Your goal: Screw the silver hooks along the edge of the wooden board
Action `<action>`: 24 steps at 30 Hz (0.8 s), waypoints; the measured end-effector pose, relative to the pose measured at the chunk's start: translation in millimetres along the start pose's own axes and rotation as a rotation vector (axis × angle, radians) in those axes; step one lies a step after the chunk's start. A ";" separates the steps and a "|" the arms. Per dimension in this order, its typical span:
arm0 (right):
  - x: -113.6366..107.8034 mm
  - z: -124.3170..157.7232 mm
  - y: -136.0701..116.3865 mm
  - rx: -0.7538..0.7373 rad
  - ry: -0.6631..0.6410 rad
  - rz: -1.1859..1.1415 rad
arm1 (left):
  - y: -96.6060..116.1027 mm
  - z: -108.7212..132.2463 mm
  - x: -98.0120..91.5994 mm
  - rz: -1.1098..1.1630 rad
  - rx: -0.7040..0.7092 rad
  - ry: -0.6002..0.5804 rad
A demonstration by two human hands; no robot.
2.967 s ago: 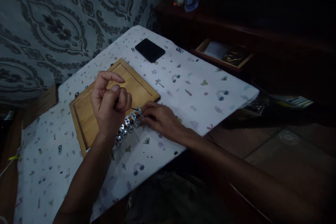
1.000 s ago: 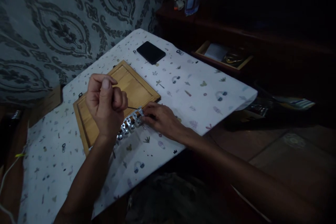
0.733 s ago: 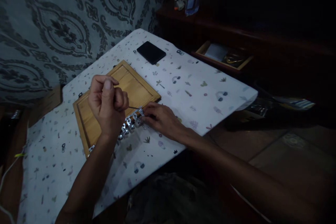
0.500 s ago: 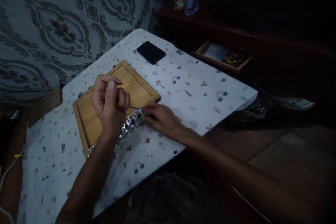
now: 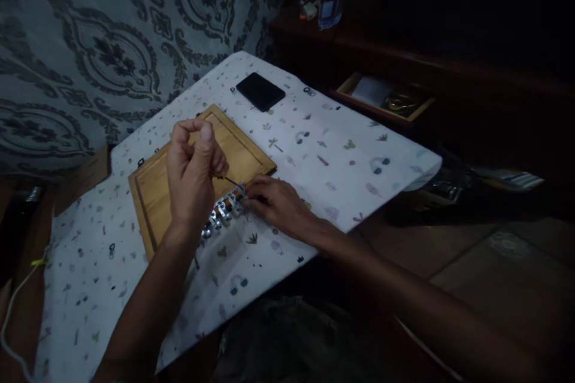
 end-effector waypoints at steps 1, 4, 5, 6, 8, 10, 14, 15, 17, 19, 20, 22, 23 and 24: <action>0.2 0.0 -0.1 0.000 -0.002 -0.002 | -0.2 2.2 1.3 0.037 0.014 0.034; 0.2 0.3 -0.7 0.011 -0.010 -0.010 | -1.4 7.5 6.2 0.106 0.053 0.072; 0.0 0.5 -1.0 0.015 -0.011 -0.011 | -1.7 8.4 7.3 0.117 0.066 0.069; -0.4 0.7 -1.5 0.016 -0.011 -0.012 | -1.9 8.6 7.8 0.123 0.077 0.060; -1.0 1.1 -2.4 0.013 -0.010 -0.009 | -2.1 6.9 7.4 0.124 0.087 0.022; -1.4 1.2 -2.8 0.012 -0.007 -0.003 | -2.6 2.3 6.3 0.119 0.064 -0.053; -1.3 0.6 -2.8 0.003 -0.007 0.008 | -5.9 -10.7 8.2 0.127 -0.087 -0.302; -1.2 0.5 -2.9 0.001 -0.007 0.011 | -6.3 -13.1 10.0 0.131 -0.122 -0.372; -0.9 0.5 -2.4 0.010 -0.014 0.014 | -6.2 -16.3 14.2 0.138 -0.161 -0.482; -0.7 0.6 -2.0 0.027 -0.023 0.016 | -6.2 -17.3 18.2 0.137 -0.170 -0.541; -0.8 0.7 -2.2 0.034 -0.026 0.017 | -6.3 -17.1 19.9 0.135 -0.168 -0.556; -1.3 0.7 -3.0 0.040 -0.029 0.014 | -6.9 -15.4 22.4 0.128 -0.154 -0.564; -1.6 0.6 -3.5 0.043 -0.031 0.012 | -7.0 -14.2 22.9 0.126 -0.143 -0.558; -1.8 0.5 -3.8 0.050 -0.035 0.010 | -6.8 -13.0 22.8 0.125 -0.130 -0.542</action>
Point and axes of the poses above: each hand's wrist, its own z-axis away from the middle knuckle, its own x-axis out of the palm, y = z × x, the point moved 5 cm from there along -z, towards the middle knuckle, and after that the axes turned 4 degrees about -y, right-handed, at the moved point
